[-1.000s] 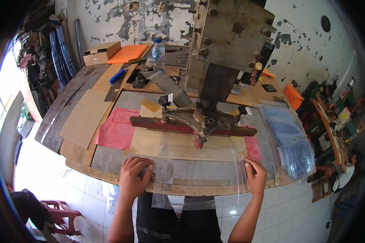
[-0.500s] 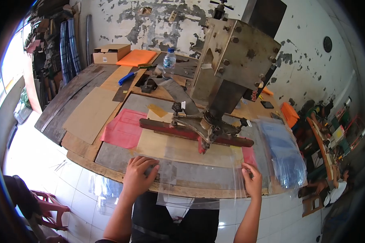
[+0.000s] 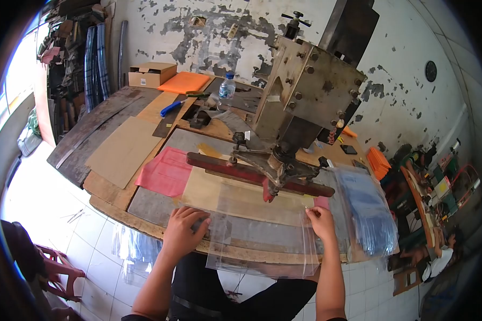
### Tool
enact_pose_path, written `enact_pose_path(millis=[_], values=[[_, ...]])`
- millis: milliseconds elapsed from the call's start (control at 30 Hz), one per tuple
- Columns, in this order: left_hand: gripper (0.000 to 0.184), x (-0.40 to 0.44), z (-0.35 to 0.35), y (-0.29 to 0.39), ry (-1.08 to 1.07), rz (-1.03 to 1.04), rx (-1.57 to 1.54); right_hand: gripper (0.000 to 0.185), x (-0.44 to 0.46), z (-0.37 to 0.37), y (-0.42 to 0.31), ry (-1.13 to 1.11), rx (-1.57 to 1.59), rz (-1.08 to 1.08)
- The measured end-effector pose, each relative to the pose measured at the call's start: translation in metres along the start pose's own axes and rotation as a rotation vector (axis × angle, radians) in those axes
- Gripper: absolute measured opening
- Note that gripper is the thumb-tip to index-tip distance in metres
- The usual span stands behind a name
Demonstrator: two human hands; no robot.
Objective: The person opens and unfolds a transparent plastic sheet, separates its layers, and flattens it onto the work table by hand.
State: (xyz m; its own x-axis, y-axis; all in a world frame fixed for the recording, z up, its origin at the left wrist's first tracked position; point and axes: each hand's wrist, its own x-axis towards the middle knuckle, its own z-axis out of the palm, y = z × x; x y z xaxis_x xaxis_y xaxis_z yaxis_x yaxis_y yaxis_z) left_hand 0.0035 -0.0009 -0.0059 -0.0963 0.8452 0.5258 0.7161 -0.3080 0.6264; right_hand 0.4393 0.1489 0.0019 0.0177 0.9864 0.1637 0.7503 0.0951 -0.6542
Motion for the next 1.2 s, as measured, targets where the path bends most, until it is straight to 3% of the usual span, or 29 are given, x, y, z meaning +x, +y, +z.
enact_pose_path(millis=[167,233,367,433,567,667,700,800,967,1200], values=[[0.021,0.001,0.0,0.002,-0.024,-0.014,0.014,0.028,-0.019,-0.007,0.005,0.009,0.299,0.065],[0.021,0.001,0.001,0.002,0.004,0.006,0.013,0.024,-0.038,-0.013,-0.002,0.005,0.483,-0.001],[0.025,0.003,-0.002,0.001,-0.044,-0.09,-0.106,0.023,-0.085,-0.02,-0.001,0.052,0.484,-0.072],[0.033,0.006,-0.006,0.009,-0.039,0.051,0.078,0.023,-0.108,-0.017,-0.001,0.054,0.69,0.048],[0.039,0.011,-0.004,0.029,-0.139,0.152,0.147,0.019,-0.133,-0.009,-0.005,0.216,0.89,0.04],[0.03,0.018,0.005,0.031,-0.256,-0.013,-0.41,0.018,-0.13,-0.016,-0.027,0.258,0.908,-0.042],[0.03,0.02,0.008,0.028,-0.262,-0.01,-0.406,0.018,-0.123,-0.015,-0.032,0.262,0.914,-0.038],[0.02,0.028,0.014,0.02,-0.141,-0.295,-0.714,0.02,-0.104,-0.007,-0.041,0.318,0.91,-0.102],[0.02,0.021,0.022,0.008,0.011,-0.376,-0.777,0.014,-0.085,0.028,-0.026,0.424,0.735,-0.271],[0.025,0.018,0.025,0.023,0.126,-0.38,-0.784,0.017,-0.093,0.039,-0.036,0.442,0.835,-0.211]])
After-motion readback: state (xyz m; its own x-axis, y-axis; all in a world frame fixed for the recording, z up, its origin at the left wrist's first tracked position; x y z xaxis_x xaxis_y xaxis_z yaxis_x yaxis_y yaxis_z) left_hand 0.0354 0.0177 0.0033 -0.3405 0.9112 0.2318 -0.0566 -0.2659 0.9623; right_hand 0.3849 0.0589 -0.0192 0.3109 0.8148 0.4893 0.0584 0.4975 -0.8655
